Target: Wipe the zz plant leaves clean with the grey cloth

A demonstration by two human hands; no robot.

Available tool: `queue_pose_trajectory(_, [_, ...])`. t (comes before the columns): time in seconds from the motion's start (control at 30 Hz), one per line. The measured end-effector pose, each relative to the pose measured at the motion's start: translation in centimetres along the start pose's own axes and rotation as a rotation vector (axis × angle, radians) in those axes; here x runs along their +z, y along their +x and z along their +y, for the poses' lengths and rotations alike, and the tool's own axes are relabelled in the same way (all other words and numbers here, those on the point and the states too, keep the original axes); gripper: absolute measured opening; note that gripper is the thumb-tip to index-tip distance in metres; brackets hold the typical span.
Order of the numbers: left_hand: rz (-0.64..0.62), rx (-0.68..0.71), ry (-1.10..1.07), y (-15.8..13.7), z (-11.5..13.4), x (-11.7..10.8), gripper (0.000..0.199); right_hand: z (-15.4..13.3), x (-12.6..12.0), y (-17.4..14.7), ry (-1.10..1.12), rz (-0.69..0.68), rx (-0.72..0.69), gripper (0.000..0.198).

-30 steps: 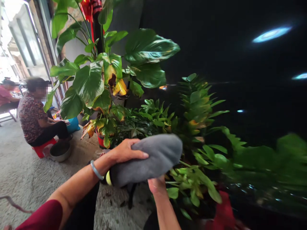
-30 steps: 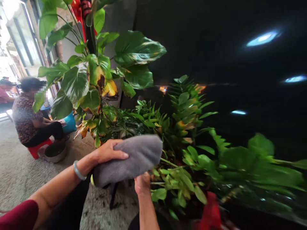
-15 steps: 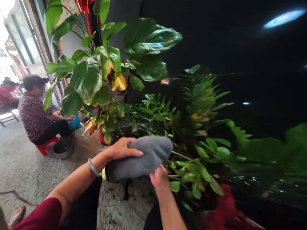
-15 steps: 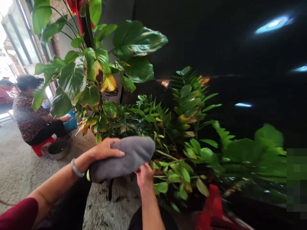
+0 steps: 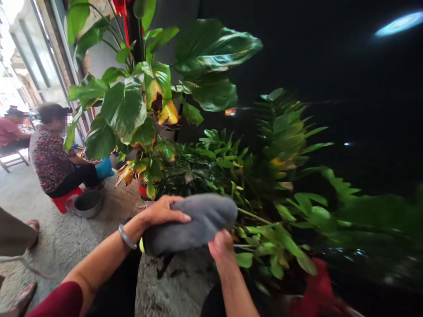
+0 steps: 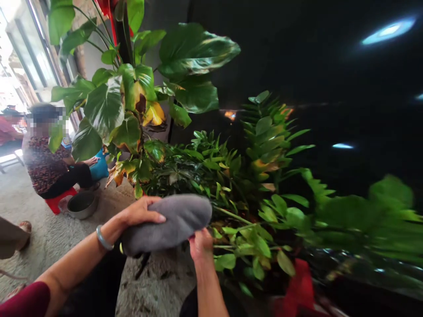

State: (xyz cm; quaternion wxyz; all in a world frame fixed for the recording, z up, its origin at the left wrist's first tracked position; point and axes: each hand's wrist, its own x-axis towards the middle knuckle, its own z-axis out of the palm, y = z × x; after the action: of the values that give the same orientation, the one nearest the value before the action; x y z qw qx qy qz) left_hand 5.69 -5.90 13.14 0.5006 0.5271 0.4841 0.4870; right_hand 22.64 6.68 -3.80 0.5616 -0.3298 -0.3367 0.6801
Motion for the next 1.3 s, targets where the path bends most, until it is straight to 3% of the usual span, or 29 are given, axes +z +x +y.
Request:
queue_pose_trajectory(0.07, [0.129, 0.114, -0.085, 1.5, 2.7, -1.0, 0.049, -0.3, 0.3, -0.2, 0.014, 0.014, 0.021, 0.035])
queue_pose_trajectory(0.13, [0.253, 0.19, -0.148, 3.4, 3.7, -2.2, 0.055, -0.6, 0.6, -0.4, 0.034, 0.024, 0.039, 0.038])
queue_pose_trajectory(0.2, [0.367, 0.175, -0.145, 4.3, 2.2, -3.0, 0.055, -0.9, 0.8, -0.6, 0.054, 0.029, 0.046, 0.041])
queue_pose_trajectory(0.27, [0.451, 0.072, -0.099, 3.5, -0.9, -3.0, 0.05, -1.1, 0.9, -0.6, 0.07, 0.033, 0.052, 0.042])
queue_pose_trajectory(0.33, [0.424, -0.063, -0.086, 1.3, -3.9, -2.4, 0.047, -1.2, 0.9, -0.6, 0.077, 0.039, 0.059, 0.043])
queue_pose_trajectory(0.4, [0.304, -0.163, -0.147, -1.2, -5.2, -1.6, 0.049, -1.3, 0.9, -0.6, 0.078, 0.044, 0.067, 0.042])
queue_pose_trajectory(0.5, [0.253, -0.129, -0.209, -2.7, -2.8, -1.6, 0.052, -1.3, 1.0, -0.7, 0.07, 0.049, 0.077, 0.04])
queue_pose_trajectory(0.6, [0.384, 0.063, -0.24, -0.4, 0.8, -3.2, 0.054, -1.3, 1.1, -0.8, 0.064, 0.053, 0.072, 0.041])
queue_pose_trajectory(0.67, [0.476, 0.116, -0.279, 1.5, 1.0, -4.1, 0.055, -1.3, 1.1, -0.8, 0.064, 0.057, 0.059, 0.042])
queue_pose_trajectory(0.77, [0.555, -0.006, -0.272, 2.2, -2.4, -4.2, 0.053, -1.3, 1.0, -0.8, 0.063, 0.039, 0.069, 0.046])
queue_pose_trajectory(0.9, [0.399, -0.214, -0.247, -1.4, -6.8, -2.9, 0.048, -1.2, 0.7, -0.7, 0.043, 0.01, 0.108, 0.047])
queue_pose_trajectory(0.97, [0.339, -0.209, -0.271, -2.8, -6.1, -2.7, 0.049, -1.2, 0.8, -0.7, 0.038, 0.005, 0.106, 0.044])
queue_pose_trajectory(1.03, [0.348, -0.127, -0.298, -2.6, -3.4, -2.8, 0.052, -1.3, 0.9, -0.8, 0.039, -0.006, 0.102, 0.041])
queue_pose_trajectory(1.17, [0.417, 0.115, -0.346, 1.4, 1.5, -3.0, 0.054, -1.6, 1.0, -1.0, 0.032, -0.01, 0.112, 0.042])
queue_pose_trajectory(1.23, [0.431, 0.123, -0.346, 3.2, 1.1, -2.6, 0.053, -1.7, 0.9, -1.1, 0.03, -0.012, 0.118, 0.044])
queue_pose_trajectory(1.3, [0.456, 0.036, -0.326, 3.5, -1.1, -2.2, 0.05, -1.8, 0.8, -1.2, 0.026, -0.022, 0.12, 0.045])
